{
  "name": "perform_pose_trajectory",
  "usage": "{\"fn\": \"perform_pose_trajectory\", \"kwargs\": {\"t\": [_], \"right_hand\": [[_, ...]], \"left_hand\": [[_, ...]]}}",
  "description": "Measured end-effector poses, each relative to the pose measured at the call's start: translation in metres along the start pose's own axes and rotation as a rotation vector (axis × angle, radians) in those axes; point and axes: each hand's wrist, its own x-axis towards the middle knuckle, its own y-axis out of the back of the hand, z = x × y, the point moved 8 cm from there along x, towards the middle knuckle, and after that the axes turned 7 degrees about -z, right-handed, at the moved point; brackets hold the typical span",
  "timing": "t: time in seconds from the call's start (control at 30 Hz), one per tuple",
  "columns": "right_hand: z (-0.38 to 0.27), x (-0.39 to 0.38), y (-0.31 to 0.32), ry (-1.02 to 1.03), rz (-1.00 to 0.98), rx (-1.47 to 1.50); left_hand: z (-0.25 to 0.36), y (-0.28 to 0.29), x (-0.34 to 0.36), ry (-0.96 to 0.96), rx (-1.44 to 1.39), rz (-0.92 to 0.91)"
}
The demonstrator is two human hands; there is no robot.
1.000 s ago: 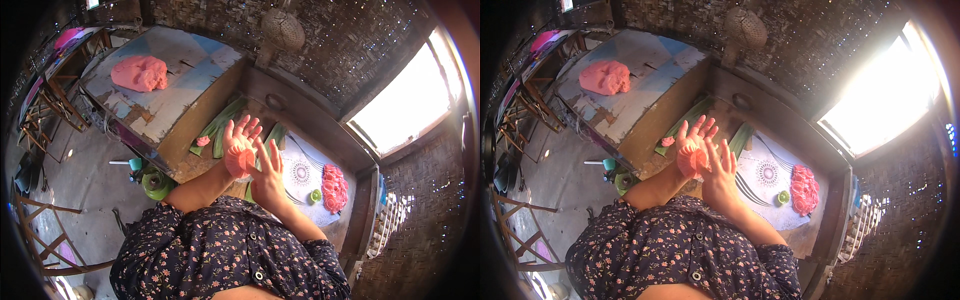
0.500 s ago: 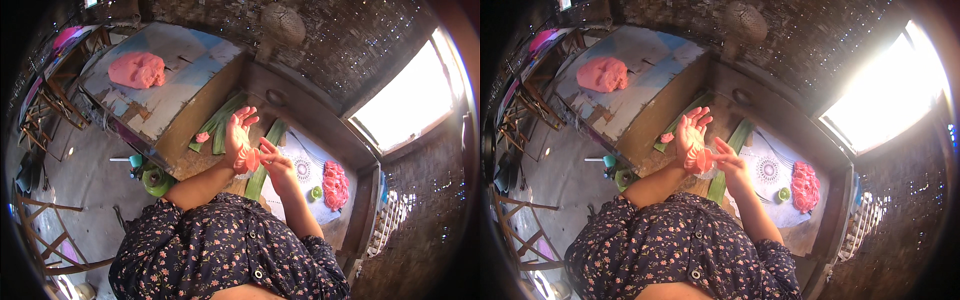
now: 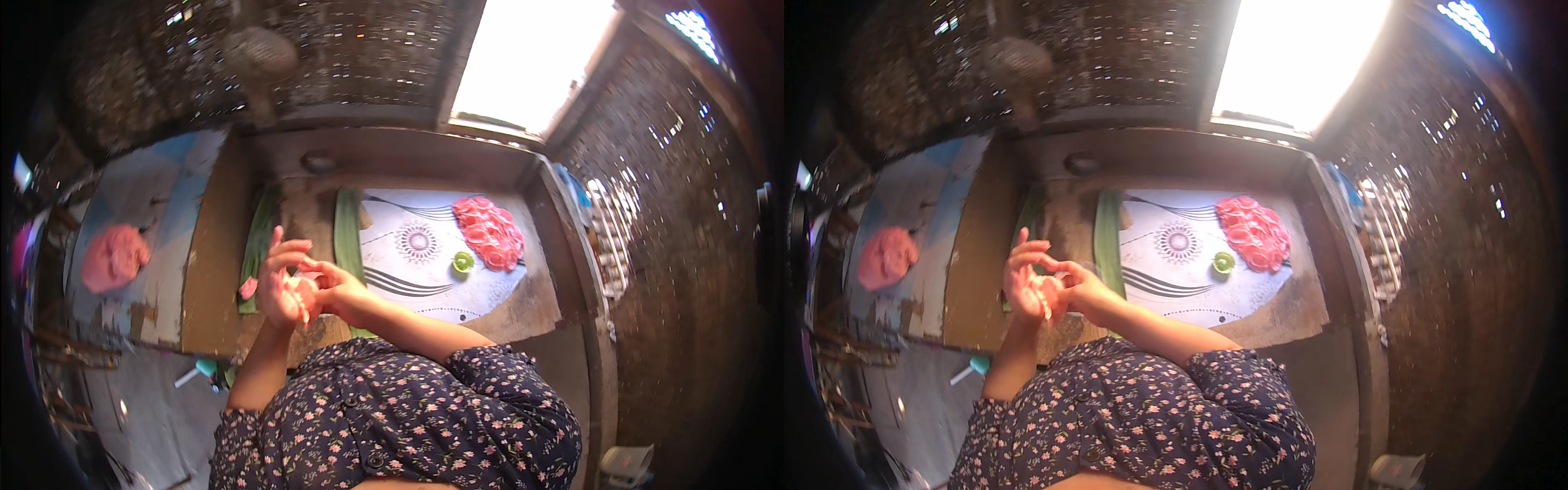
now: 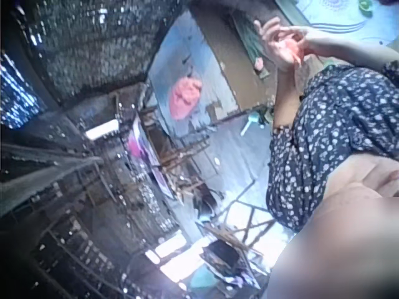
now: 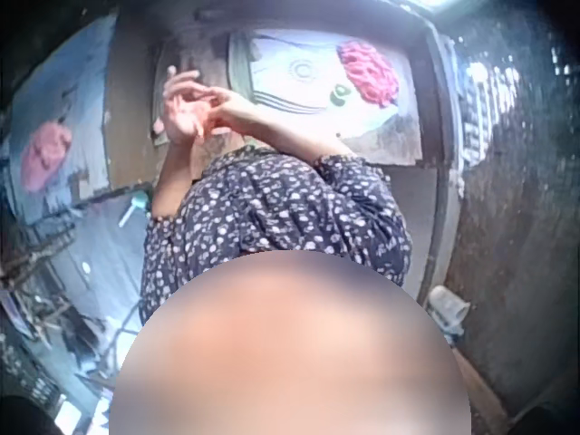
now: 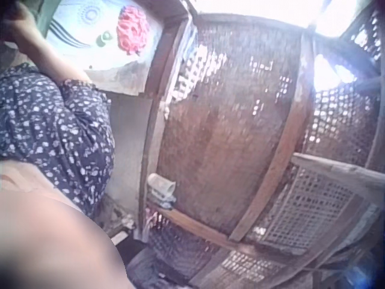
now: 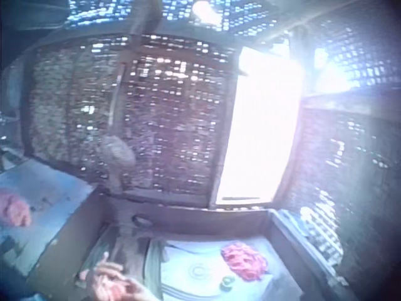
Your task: The person repeatedly takes small pieces of pink dough, rolls them between the palms, and shapes them into flower-like forms. The finished pieces are placed on a patterned mat on the table. Green leaves and a plastic lid are also handled during the process.
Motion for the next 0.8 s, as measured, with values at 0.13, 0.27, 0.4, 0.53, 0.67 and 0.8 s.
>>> {"fn": "perform_pose_trajectory", "kwargs": {"t": [0.13,0.27,0.4,0.53,0.67,0.8], "right_hand": [[-0.041,-0.016,-0.007,0.211,0.267,-0.688],[-0.097,-0.045,-0.006,0.78,0.478,-1.385],[-0.155,-0.051,0.116,0.723,0.653,-1.375],[-0.22,-0.096,0.258,0.473,1.117,-1.671],[-0.252,-0.146,0.372,-0.031,1.396,-1.559],[-0.257,-0.166,0.432,-0.139,1.531,-1.232]], "left_hand": [[0.021,-0.013,0.005,-0.22,0.41,-0.266],[0.02,-0.001,0.001,-0.277,0.752,-0.322],[0.014,0.038,-0.01,-0.129,0.741,-0.195],[0.012,0.067,-0.038,0.045,0.792,-0.166],[0.019,0.084,-0.069,0.2,0.932,-0.147],[0.025,0.089,-0.085,0.318,1.069,-0.173]]}}
